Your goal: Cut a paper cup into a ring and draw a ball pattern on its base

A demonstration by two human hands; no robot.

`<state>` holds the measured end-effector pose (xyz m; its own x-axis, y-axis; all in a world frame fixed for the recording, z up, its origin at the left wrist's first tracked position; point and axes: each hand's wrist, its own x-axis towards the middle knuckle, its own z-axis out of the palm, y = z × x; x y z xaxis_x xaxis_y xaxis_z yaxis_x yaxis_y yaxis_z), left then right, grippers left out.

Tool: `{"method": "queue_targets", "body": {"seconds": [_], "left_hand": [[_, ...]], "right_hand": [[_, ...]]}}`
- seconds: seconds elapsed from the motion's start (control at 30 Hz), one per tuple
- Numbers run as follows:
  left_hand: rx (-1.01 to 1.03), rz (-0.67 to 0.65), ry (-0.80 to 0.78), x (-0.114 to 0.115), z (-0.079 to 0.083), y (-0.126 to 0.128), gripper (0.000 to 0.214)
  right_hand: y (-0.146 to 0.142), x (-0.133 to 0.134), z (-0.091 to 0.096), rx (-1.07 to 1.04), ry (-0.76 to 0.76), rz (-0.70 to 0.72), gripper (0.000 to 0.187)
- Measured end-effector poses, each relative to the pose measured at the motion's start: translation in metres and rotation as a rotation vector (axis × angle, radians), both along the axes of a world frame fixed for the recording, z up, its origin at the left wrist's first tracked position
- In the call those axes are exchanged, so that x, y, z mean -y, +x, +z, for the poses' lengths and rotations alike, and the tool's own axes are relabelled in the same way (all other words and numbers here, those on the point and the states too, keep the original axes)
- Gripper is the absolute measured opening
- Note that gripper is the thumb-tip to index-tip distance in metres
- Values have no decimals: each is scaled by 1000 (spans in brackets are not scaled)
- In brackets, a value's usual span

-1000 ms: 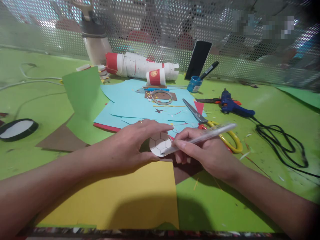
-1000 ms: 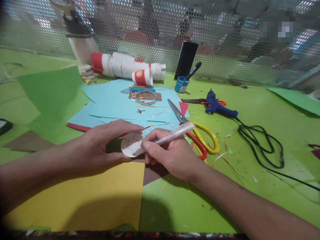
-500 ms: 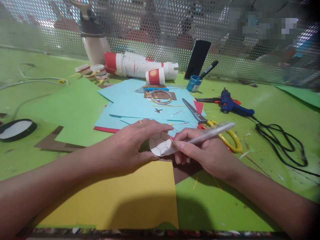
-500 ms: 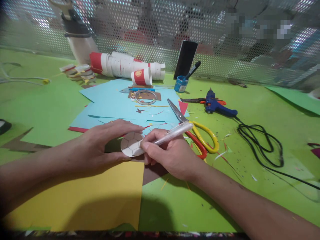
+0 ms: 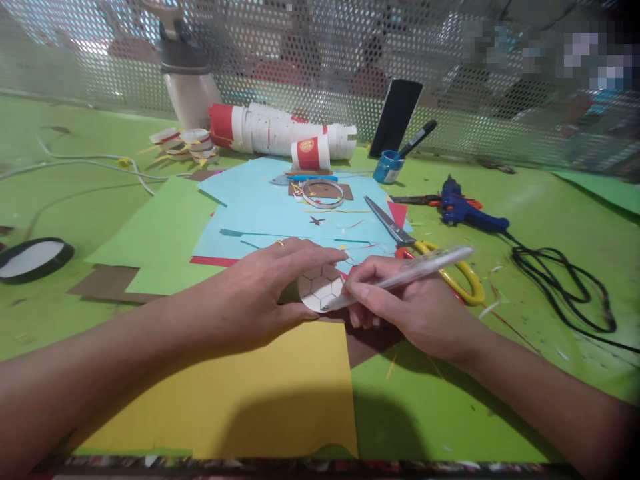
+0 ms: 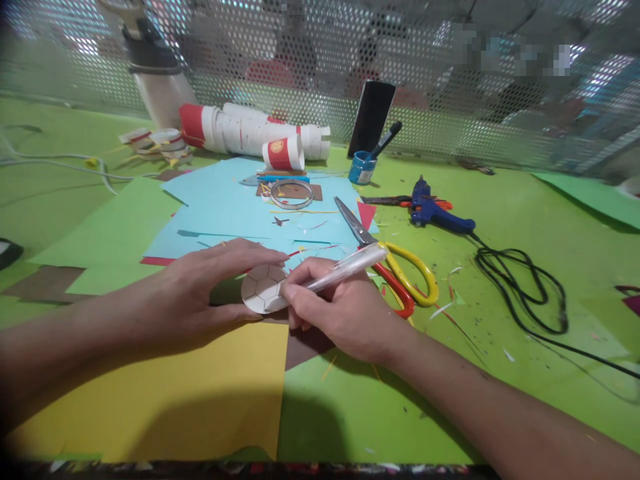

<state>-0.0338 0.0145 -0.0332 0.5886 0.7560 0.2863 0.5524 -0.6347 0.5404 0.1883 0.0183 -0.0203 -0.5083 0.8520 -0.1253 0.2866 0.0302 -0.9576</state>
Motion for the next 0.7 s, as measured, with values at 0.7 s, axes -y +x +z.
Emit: {"method": "queue_targets", "body": {"seconds": [0.7], "left_hand": [[44,7,-25,2,-1,3,52]], "right_hand": [[0,-2,5,82,-34,40,13]]}}
